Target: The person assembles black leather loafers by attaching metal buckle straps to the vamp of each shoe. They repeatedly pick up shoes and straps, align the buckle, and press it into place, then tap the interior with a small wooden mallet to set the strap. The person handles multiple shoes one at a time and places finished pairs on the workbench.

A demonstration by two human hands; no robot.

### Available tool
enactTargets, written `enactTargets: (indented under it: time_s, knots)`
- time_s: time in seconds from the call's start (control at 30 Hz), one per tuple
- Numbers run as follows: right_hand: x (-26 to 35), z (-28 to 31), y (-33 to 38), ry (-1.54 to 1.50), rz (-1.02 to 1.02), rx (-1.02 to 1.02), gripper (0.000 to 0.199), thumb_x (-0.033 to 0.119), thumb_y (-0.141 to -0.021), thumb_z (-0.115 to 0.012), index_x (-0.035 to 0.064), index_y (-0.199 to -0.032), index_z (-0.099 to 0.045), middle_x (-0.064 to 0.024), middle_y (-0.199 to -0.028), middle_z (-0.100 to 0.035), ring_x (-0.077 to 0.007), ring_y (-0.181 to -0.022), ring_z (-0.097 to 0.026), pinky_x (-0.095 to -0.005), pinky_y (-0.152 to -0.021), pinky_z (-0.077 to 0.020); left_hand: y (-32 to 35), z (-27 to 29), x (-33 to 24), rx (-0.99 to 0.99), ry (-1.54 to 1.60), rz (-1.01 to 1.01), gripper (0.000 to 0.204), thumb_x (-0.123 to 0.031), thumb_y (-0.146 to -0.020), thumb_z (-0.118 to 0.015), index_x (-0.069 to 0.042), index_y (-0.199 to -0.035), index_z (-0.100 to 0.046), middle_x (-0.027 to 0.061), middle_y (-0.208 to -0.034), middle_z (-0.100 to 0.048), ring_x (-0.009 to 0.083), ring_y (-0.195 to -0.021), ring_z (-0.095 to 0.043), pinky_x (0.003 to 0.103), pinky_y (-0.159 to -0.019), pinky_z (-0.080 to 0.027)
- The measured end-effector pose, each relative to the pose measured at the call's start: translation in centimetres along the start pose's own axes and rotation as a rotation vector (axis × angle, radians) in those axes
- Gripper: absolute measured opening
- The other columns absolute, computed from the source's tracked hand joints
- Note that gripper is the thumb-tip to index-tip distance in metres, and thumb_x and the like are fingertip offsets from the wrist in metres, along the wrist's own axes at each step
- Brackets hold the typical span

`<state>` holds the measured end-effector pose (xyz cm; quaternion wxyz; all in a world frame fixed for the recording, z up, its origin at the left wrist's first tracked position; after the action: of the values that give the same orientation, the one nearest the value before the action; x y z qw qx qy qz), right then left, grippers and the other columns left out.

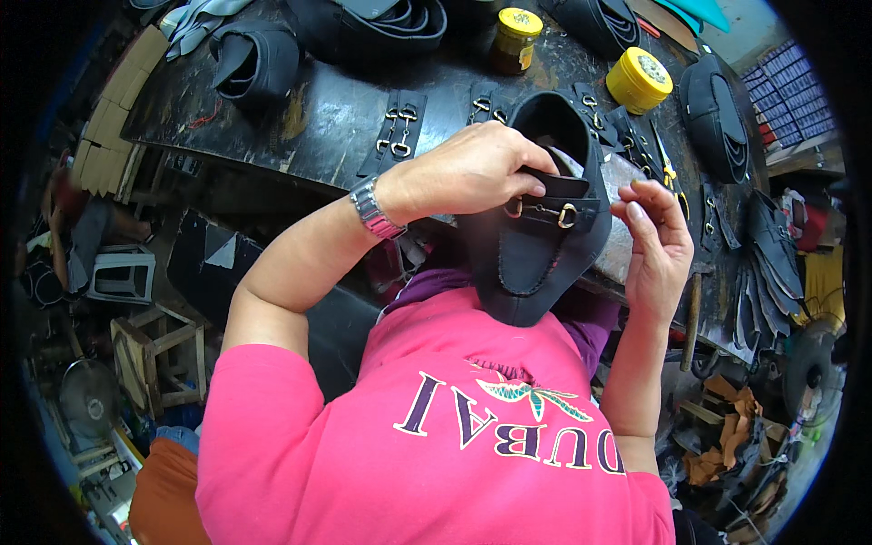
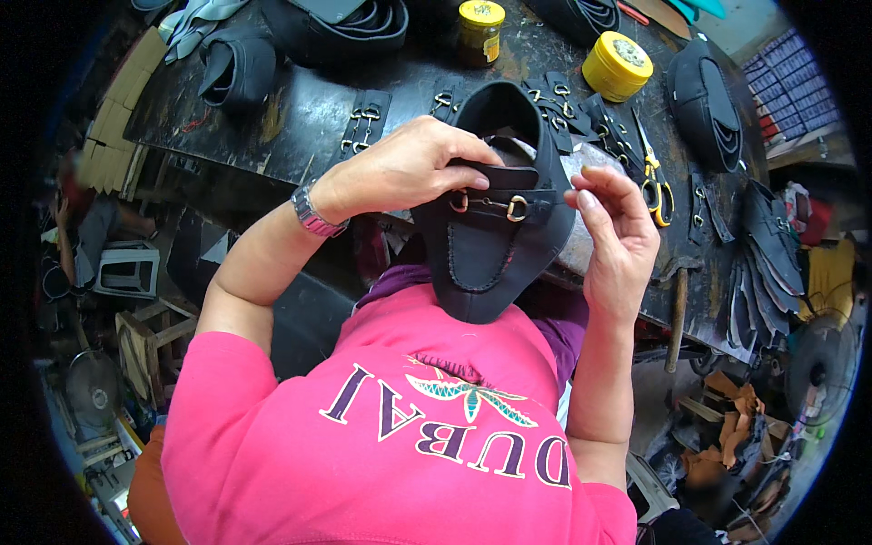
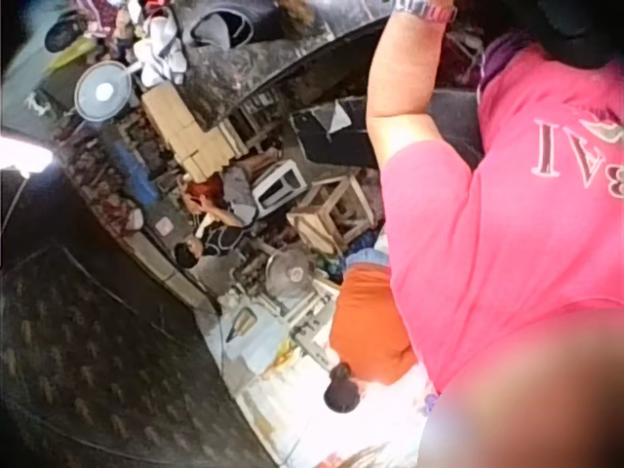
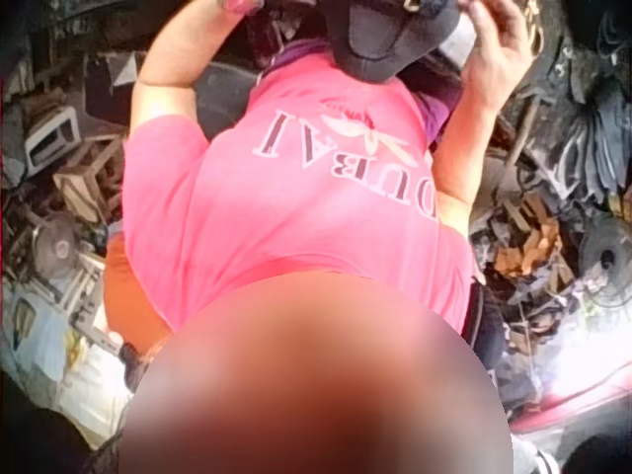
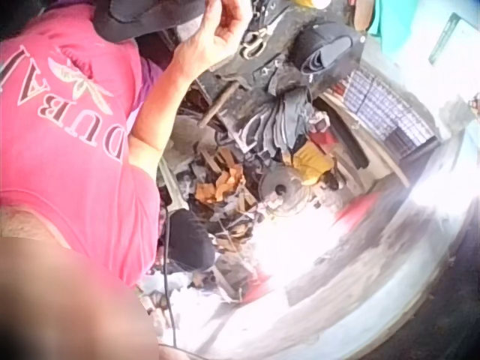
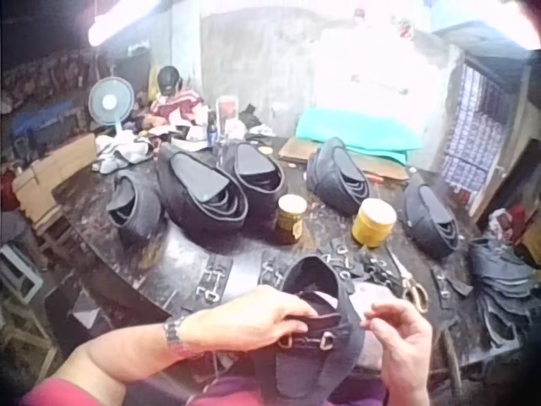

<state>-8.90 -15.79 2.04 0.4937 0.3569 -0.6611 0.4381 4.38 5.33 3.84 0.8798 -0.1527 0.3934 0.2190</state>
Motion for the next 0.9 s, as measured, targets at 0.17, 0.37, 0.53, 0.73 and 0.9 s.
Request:
enactTargets:
  time_s: [0.17, 0.37, 0.53, 0.73, 0.9]
  knots:
    - [0.1, 1.1, 0.5, 0.039, -0.025, -0.056, 0.02, 0.002, -0.092, -0.063, -0.0043, -0.111, -0.064, -0.0113, -0.1, -0.068, -0.0155, -0.089, -0.065, -0.0287, -0.083, -0.0518, 0.8, 4.8, 0.7, -0.211, 0.146, 0.05, 0.023, -0.004, -0.088, -0.068, 0.003, -0.109, -0.07, 0.0031, -0.094, -0.072, 0.0063, -0.084, -0.064, 0.023, -0.077, -0.053]
    - [-1.6, -1.1, 0.7, 0.128, -0.097, 0.232, 0.016, 0.0, -0.092, -0.061, -0.0023, -0.107, -0.066, -0.0061, -0.101, -0.066, -0.0124, -0.091, -0.063, -0.0266, -0.078, -0.0532, 2.1, 12.8, 2.9, -0.252, -0.188, 0.126, 0.025, -0.014, -0.092, -0.066, 0.001, -0.112, -0.07, 0.0084, -0.097, -0.073, 0.0126, -0.088, -0.066, 0.026, -0.085, -0.051]
    - [-3.1, -2.9, 1.3, 0.285, -0.139, 0.325, 0.014, 0.001, -0.092, -0.062, -0.0009, -0.105, -0.067, -0.0018, -0.097, -0.067, -0.0081, -0.09, -0.061, -0.0231, -0.079, -0.0497, 2.2, 14.7, 6.8, 0.0, -0.251, 0.214, 0.031, -0.023, -0.094, -0.064, -0.001, -0.115, -0.069, 0.0104, -0.103, -0.072, 0.0178, -0.096, -0.066, 0.029, -0.091, -0.049]
    - [-3.0, -3.2, 2.0, 0.461, -0.113, 0.449, 0.012, 0.001, -0.089, -0.064, -0.0008, -0.101, -0.067, -0.0022, -0.09, -0.066, -0.0086, -0.082, -0.059, -0.0252, -0.077, -0.0479, 0.5, 14.8, 8.0, 0.135, -0.072, 0.358, 0.038, -0.039, -0.098, -0.057, -0.007, -0.114, -0.072, 0.0065, -0.105, -0.073, 0.0135, -0.095, -0.066, 0.026, -0.076, -0.05]
    - [-2.3, -2.8, 2.5, 0.458, -0.066, 0.373, 0.013, 0.002, -0.087, -0.065, -0.0008, -0.099, -0.068, -0.0043, -0.088, -0.066, -0.0111, -0.081, -0.06, -0.0263, -0.076, -0.0481, 0.6, 15.0, 6.3, 0.03, -0.02, 0.275, 0.04, -0.039, -0.099, -0.056, -0.006, -0.117, -0.07, 0.0063, -0.104, -0.073, 0.0141, -0.092, -0.068, 0.025, -0.073, -0.05]
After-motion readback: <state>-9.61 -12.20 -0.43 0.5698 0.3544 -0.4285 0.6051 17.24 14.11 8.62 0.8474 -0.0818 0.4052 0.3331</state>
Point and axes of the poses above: each hand's wrist, its own y-axis away from the middle knuckle, its own z-axis out of the back of the hand, x = y × z, the point moved 1 cm from there along -y, towards the middle knuckle
